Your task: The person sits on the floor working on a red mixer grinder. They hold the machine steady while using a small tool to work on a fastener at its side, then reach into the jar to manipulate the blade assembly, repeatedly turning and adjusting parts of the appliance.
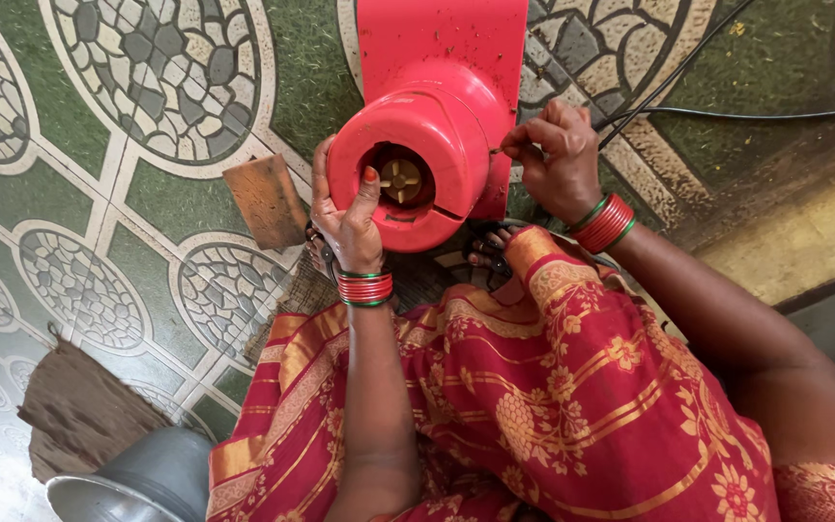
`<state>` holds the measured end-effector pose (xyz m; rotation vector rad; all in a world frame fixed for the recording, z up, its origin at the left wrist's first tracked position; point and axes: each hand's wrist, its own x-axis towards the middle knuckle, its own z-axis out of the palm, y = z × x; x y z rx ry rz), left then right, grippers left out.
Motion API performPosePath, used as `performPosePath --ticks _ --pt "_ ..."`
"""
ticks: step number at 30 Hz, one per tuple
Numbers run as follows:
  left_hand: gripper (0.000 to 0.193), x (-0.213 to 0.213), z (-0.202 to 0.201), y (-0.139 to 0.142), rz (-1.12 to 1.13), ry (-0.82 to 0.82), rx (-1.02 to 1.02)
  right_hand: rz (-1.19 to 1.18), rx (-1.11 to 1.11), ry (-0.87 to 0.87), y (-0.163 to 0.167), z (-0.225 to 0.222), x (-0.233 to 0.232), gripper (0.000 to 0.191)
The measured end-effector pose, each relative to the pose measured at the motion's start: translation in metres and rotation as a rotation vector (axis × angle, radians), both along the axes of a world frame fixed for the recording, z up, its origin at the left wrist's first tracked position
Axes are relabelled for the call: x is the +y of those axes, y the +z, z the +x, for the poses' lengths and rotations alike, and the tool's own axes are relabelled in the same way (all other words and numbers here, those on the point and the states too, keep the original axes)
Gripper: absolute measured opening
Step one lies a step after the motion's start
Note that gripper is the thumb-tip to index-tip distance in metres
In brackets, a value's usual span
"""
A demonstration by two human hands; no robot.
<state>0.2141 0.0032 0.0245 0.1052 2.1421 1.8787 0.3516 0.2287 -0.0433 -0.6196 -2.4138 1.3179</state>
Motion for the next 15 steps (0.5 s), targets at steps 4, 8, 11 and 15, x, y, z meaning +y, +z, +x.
performPosePath --ticks 4,8,11,15 --pt "0.055 0.001 0.0 -0.001 0.021 0.014 -0.017 0.044 0.01 -0.059 0.008 0.0 -0.014 0.013" --pt "0.056 0.001 0.0 -0.003 0.06 0.021 -0.017 0.138 0.038 -0.178 0.013 -0.011 -0.027 0.013" --pt "0.055 -0.001 0.0 -0.004 0.008 -0.001 0.01 0.146 0.057 -0.205 0.015 -0.019 -0.029 0.012" --pt "0.056 -0.002 0.0 -0.005 0.018 0.012 0.012 0.153 0.059 -0.181 0.019 -0.016 -0.027 0.01"
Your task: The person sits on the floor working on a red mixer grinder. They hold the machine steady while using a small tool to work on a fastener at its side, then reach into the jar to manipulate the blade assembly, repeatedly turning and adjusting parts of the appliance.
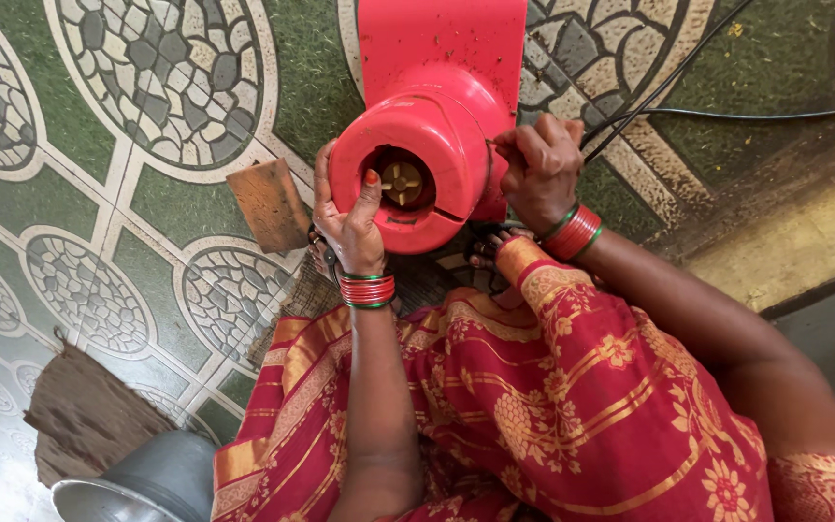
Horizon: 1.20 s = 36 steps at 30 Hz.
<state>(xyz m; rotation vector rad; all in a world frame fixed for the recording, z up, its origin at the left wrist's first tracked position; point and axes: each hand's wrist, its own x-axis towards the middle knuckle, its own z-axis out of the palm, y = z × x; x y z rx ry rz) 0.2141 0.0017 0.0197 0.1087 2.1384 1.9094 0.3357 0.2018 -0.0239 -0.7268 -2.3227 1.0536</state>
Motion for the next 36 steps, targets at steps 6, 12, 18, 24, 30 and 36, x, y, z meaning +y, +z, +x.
performPosePath --ticks 6,12,18,24,30,36 --pt "0.056 0.0 0.0 -0.001 -0.008 -0.005 0.002 0.037 0.031 0.023 -0.005 -0.008 0.007 0.01" --pt "0.057 0.0 -0.002 -0.002 0.012 0.01 -0.007 -0.023 -0.016 0.043 -0.002 0.005 0.001 0.01" --pt "0.055 -0.001 0.0 -0.001 -0.025 -0.004 0.002 -0.018 -0.026 0.03 -0.01 -0.004 0.005 0.011" --pt "0.057 -0.001 -0.003 -0.004 0.009 -0.004 0.016 -0.013 -0.018 0.055 -0.006 0.003 0.003 0.01" --pt "0.056 -0.003 0.0 -0.005 0.0 0.006 -0.004 0.027 -0.004 0.067 -0.011 -0.003 0.008 0.01" --pt "0.057 -0.002 -0.002 -0.005 0.016 -0.001 -0.002 0.016 -0.01 0.077 -0.009 0.001 0.007 0.01"
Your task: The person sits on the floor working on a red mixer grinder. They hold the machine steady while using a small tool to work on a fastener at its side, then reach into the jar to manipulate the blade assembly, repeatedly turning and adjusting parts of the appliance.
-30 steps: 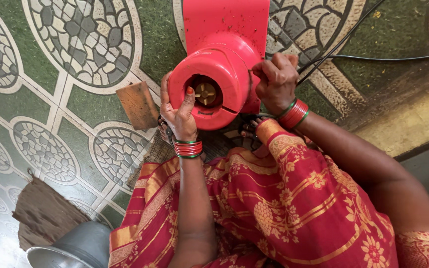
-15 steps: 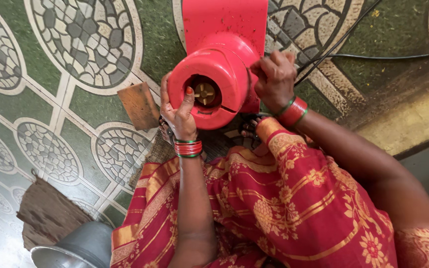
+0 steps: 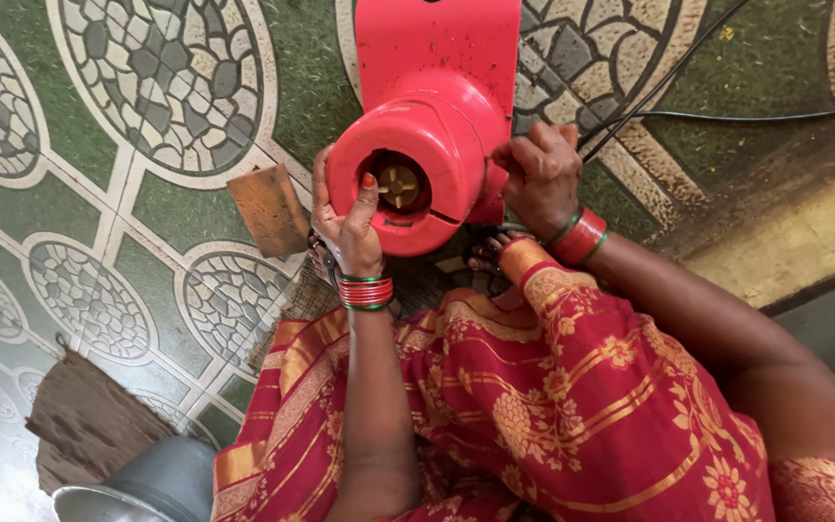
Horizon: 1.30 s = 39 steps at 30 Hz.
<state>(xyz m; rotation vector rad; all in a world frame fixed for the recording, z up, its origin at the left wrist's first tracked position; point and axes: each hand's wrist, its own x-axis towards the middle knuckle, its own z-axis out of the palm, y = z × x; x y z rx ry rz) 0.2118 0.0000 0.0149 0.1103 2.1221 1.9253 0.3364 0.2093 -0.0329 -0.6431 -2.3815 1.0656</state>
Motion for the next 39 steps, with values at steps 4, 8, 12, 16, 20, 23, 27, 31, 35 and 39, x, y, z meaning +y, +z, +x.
performPosePath --ticks 4,8,12,16,20,23,27,31,35,39 --pt "0.056 0.001 0.002 0.001 -0.004 0.018 -0.012 -0.003 0.07 0.011 -0.007 -0.013 0.006 0.011" --pt "0.056 0.002 0.0 0.0 0.012 0.003 -0.006 0.004 0.032 0.0 -0.003 -0.002 0.0 0.01" --pt "0.056 0.001 0.001 0.0 0.009 0.004 -0.002 0.009 0.032 -0.017 0.002 0.002 -0.002 0.011" --pt "0.057 0.001 0.002 0.0 0.009 0.017 -0.008 -0.038 0.106 -0.001 -0.006 -0.024 0.006 0.016" --pt "0.058 0.0 0.0 0.0 0.019 0.02 -0.034 0.011 0.046 -0.039 -0.001 -0.006 -0.005 0.011" --pt "0.055 -0.001 0.0 -0.001 -0.036 0.001 0.02 0.032 0.037 -0.035 -0.002 -0.001 -0.005 0.011" --pt "0.055 0.0 0.002 -0.001 -0.013 0.016 -0.001 0.045 0.078 0.006 -0.016 -0.03 0.01 0.013" --pt "0.058 -0.001 -0.001 -0.002 0.008 0.028 -0.011 0.011 0.057 -0.02 -0.012 -0.013 0.002 0.012" --pt "0.054 -0.003 -0.001 -0.002 -0.032 -0.001 0.002 0.003 0.031 0.003 -0.009 0.0 -0.001 0.012" --pt "0.054 0.0 0.0 0.0 -0.011 0.01 0.006 0.003 0.114 0.084 -0.026 -0.048 0.019 0.013"
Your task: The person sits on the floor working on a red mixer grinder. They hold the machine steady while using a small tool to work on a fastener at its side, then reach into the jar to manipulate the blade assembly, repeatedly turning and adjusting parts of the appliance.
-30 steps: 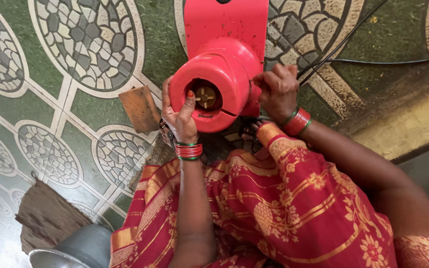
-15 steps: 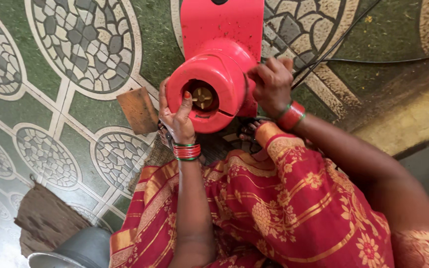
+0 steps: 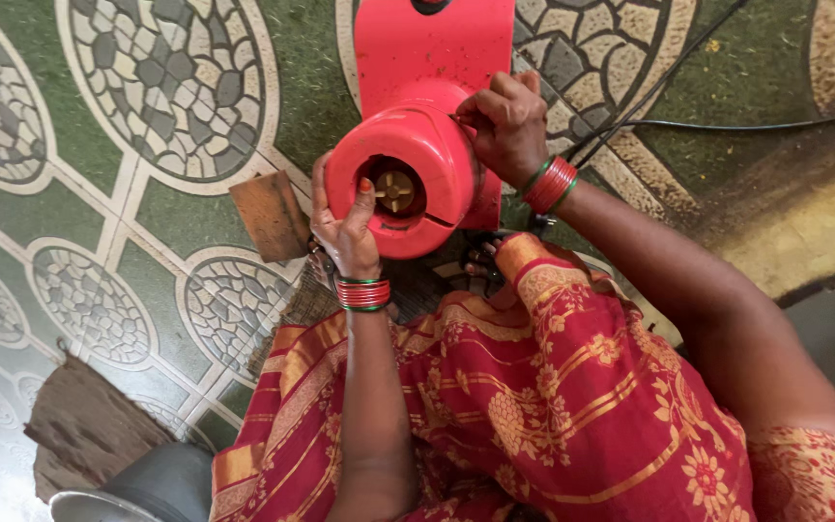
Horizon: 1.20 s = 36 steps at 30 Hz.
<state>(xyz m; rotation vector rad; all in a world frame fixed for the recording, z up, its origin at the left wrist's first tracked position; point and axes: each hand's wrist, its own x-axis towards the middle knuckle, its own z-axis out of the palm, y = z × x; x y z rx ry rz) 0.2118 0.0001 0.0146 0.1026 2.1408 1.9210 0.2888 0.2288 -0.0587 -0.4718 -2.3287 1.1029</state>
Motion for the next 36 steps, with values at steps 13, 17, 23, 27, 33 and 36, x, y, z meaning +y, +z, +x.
performPosePath --ticks 13,17,23,27,33,36 --pt "0.05 0.005 0.0 0.001 0.011 -0.002 -0.025 -0.02 0.002 0.067 -0.013 -0.015 0.008 0.014" --pt "0.054 0.009 -0.003 0.001 0.013 0.026 -0.05 -0.012 0.0 0.117 -0.013 -0.014 0.013 0.014" --pt "0.051 0.008 -0.001 -0.007 0.026 0.01 0.003 -0.021 -0.023 0.108 -0.011 0.013 0.017 0.011" --pt "0.05 0.009 -0.002 -0.009 0.025 0.016 -0.02 0.016 -0.026 0.212 -0.019 -0.042 0.023 0.013" --pt "0.05 0.01 -0.004 -0.013 0.013 0.0 0.04 -0.019 -0.039 0.162 -0.012 -0.007 0.024 0.011" --pt "0.05 0.009 -0.001 -0.016 0.033 0.02 -0.013 -0.033 -0.033 0.154 -0.016 -0.002 0.026 0.011"
